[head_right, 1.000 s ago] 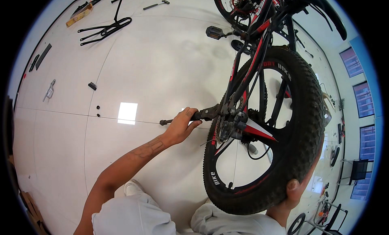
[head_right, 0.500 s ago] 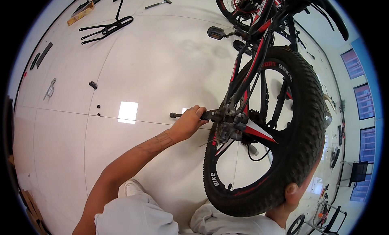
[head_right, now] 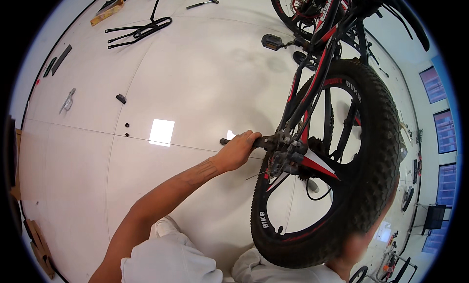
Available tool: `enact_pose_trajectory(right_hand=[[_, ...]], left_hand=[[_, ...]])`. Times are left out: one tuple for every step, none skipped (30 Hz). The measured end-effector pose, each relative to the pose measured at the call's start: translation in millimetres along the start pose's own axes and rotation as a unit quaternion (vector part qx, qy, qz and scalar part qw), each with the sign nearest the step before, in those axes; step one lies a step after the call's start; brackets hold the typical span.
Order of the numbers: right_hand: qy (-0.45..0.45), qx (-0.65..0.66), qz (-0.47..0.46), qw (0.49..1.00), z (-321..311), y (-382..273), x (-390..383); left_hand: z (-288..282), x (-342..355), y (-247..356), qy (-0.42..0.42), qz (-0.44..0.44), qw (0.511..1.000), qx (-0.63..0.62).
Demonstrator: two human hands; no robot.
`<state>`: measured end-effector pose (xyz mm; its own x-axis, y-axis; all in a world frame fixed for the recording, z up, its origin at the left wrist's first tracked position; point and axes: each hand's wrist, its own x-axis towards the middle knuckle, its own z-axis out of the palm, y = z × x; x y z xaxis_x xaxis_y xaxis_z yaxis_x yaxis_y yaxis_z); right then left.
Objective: The person sits on the floor and uses a cordless drill and a wrench to work on a bicycle's rear wheel and chain. They remove the wheel, adjust the chain on the gears, and reattach the wheel to the frame.
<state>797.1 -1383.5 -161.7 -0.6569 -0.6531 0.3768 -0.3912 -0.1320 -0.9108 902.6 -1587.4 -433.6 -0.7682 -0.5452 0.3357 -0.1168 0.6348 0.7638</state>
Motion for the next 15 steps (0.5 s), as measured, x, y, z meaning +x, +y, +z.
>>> enact_pose_trajectory(right_hand=[[-0.005, 0.000, -0.008, 1.000, 1.5, 0.0, 0.9], [-0.009, 0.000, -0.016, 1.000, 3.2, -0.1, 1.7], [-0.015, 0.001, -0.025, 1.000, 5.5, -0.3, 3.8], [-0.022, 0.001, -0.034, 0.999, 7.8, -0.6, 5.8], [-0.028, 0.001, -0.044, 0.999, 10.4, -0.8, 7.6], [-0.022, -0.018, -0.074, 0.997, 15.3, -1.9, 9.5], [-0.016, -0.036, -0.104, 0.994, 22.3, -3.1, 11.1], [-0.010, -0.054, -0.134, 0.989, 27.1, -3.7, 12.7], [-0.024, -0.052, -0.166, 0.984, 28.9, -3.3, 13.8], [-0.037, -0.049, -0.198, 0.978, 30.7, -1.8, 14.3], [-0.050, -0.046, -0.229, 0.971, 31.9, -1.8, 14.8], [-0.092, -0.093, -0.265, 0.955, 25.1, -2.1, 19.4], [-0.132, -0.140, -0.298, 0.935, 12.0, -0.8, 27.1], [-0.171, -0.186, -0.331, 0.909, 5.6, -1.6, 30.6], [-0.175, -0.248, -0.327, 0.895, 7.6, -13.1, 28.8]], left_hand=[[0.1, -0.1, 0.3, 0.002, -0.003, 1.000, 0.002], [0.2, -0.3, 0.6, 0.005, -0.006, 1.000, 0.003], [-0.1, -0.5, -0.6, 0.010, -0.009, 1.000, 0.006], [-0.7, -1.5, -2.3, 0.014, -0.009, 1.000, 0.008], [-1.5, -2.7, -4.2, 0.018, -0.010, 1.000, 0.011], [-2.5, -2.9, -4.1, 0.023, -0.009, 1.000, 0.011], [-3.8, -3.1, -4.1, 0.022, -0.015, 1.000, 0.012], [-5.3, -3.2, -4.4, 0.021, -0.020, 1.000, 0.013], [-6.2, -3.0, -4.0, 0.021, -0.025, 0.999, 0.012], [-6.5, -3.4, -4.7, 0.027, -0.022, 0.999, 0.010], [-6.5, -4.0, -6.2, 0.034, -0.019, 0.999, 0.008], [-7.0, -4.2, -7.5, 0.041, -0.016, 0.999, 0.006], [-8.2, -3.8, -7.1, 0.044, -0.016, 0.999, 0.004], [-8.5, -3.4, -5.9, 0.047, -0.015, 0.999, 0.002], [-8.8, -4.0, -4.3, 0.049, -0.016, 0.999, 0.000]])
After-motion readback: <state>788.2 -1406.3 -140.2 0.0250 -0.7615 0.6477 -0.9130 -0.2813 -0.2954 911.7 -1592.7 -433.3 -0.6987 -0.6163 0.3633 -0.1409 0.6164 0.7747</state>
